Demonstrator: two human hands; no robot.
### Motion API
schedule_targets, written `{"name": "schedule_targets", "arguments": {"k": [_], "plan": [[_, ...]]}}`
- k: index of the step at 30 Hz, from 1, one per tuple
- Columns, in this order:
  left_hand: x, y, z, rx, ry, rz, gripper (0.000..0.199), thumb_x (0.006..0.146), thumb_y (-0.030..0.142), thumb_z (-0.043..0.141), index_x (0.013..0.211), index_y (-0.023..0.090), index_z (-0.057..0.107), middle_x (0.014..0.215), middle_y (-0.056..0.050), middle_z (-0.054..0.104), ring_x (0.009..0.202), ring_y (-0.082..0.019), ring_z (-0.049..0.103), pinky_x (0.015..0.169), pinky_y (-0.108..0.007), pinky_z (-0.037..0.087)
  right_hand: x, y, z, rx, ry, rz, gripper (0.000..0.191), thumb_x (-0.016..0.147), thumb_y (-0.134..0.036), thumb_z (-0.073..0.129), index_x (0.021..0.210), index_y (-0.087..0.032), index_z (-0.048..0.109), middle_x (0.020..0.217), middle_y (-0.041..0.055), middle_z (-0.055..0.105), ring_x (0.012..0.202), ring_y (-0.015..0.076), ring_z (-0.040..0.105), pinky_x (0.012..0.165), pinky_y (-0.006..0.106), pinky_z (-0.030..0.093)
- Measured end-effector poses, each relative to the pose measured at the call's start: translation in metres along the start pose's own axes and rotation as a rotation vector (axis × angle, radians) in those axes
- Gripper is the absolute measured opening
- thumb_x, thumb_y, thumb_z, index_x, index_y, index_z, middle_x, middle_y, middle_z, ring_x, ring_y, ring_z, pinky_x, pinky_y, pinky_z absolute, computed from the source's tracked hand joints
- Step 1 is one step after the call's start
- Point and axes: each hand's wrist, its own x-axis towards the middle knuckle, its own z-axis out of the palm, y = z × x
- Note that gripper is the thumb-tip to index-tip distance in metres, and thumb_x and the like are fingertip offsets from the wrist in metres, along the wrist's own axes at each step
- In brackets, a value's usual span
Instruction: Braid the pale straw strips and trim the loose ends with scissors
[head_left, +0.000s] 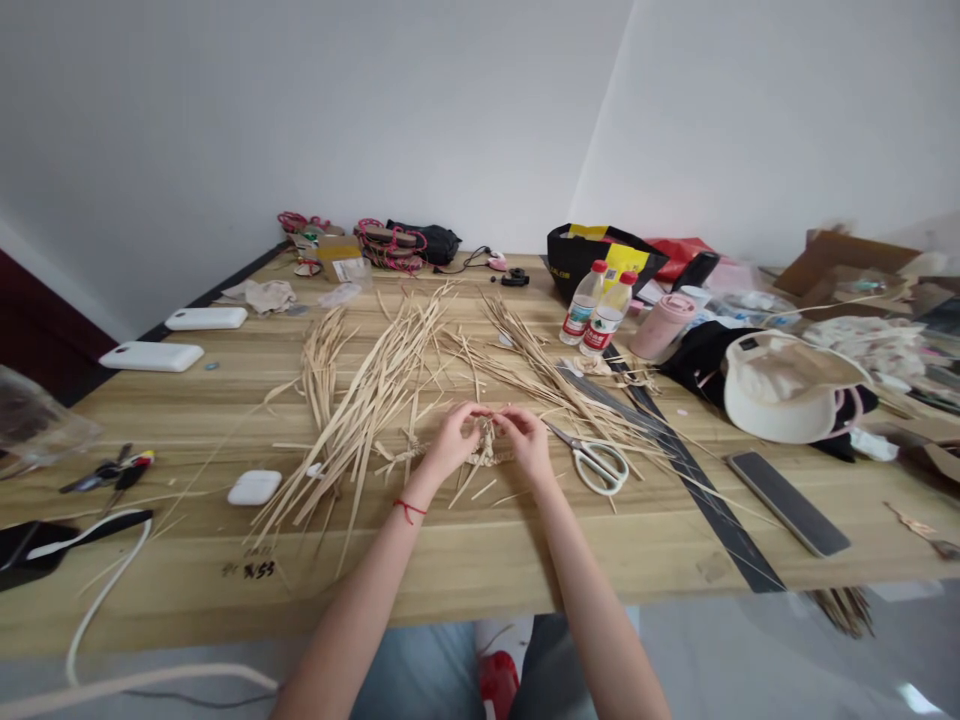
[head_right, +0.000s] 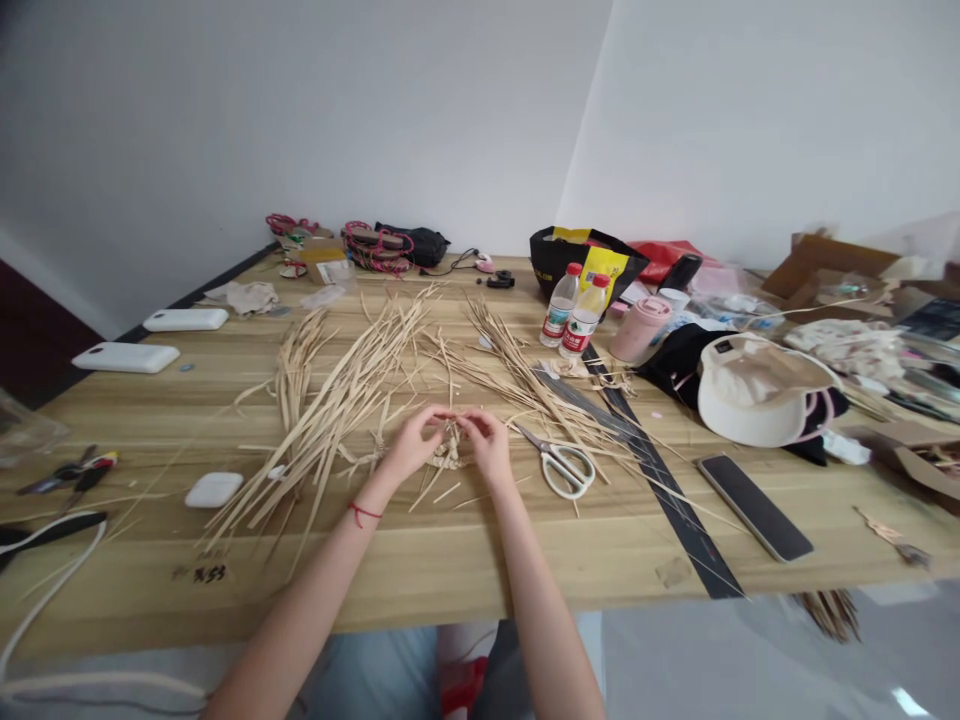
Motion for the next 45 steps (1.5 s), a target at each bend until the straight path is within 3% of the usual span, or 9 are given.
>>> {"name": "schedule_targets", "arguments": {"k": [5, 11, 27, 45], "plan": [[-0.001, 0.002, 0.0, -0.176, -0.034, -0.134, 0.026, 0.082, 0.01, 0.044, 0.098, 0.017, 0.063, 0.103, -0.006, 0.066, 0.097, -0.016, 0.061, 0.089, -0.033, 0.049, 0.001, 0.003, -0.002, 0.008, -0.009, 0.022, 0.017, 0.069, -0.034, 0.068, 0.077, -0.019, 0.068, 0.078, 0.0034, 0.068, 0.074, 0.0172, 0.061, 0.071, 0.029, 0.048], [-0.002, -0.002, 0.003, -0.299, -0.055, -0.22, 0.018, 0.08, 0.025, 0.059, 0.095, 0.015, 0.061, 0.098, -0.007, 0.067, 0.088, -0.017, 0.065, 0.081, -0.031, 0.053, 0.002, 0.007, -0.002, 0.081, 0.031, 0.096, 0.019, 0.063, -0.034, 0.074, 0.074, -0.019, 0.07, 0.074, 0.0026, 0.07, 0.07, 0.017, 0.062, 0.069, 0.03, 0.049], [-0.002, -0.003, 0.003, -0.248, -0.047, -0.132, 0.02, 0.077, 0.022, 0.062, 0.095, 0.016, 0.057, 0.096, -0.006, 0.067, 0.088, -0.015, 0.065, 0.083, -0.032, 0.053, 0.004, 0.013, -0.004, 0.369, 0.082, 0.376, 0.025, 0.05, -0.03, 0.083, 0.07, -0.018, 0.073, 0.072, 0.0033, 0.072, 0.061, 0.0142, 0.064, 0.064, 0.028, 0.051], [-0.004, 0.001, 0.004, -0.154, -0.047, -0.096, 0.015, 0.08, 0.023, 0.058, 0.094, 0.017, 0.058, 0.094, -0.005, 0.067, 0.087, -0.015, 0.064, 0.082, -0.032, 0.052, 0.003, 0.018, -0.006, 0.404, 0.094, 0.389, 0.027, 0.048, -0.027, 0.084, 0.069, -0.018, 0.072, 0.07, 0.0021, 0.071, 0.061, 0.0133, 0.064, 0.065, 0.027, 0.052]]}}
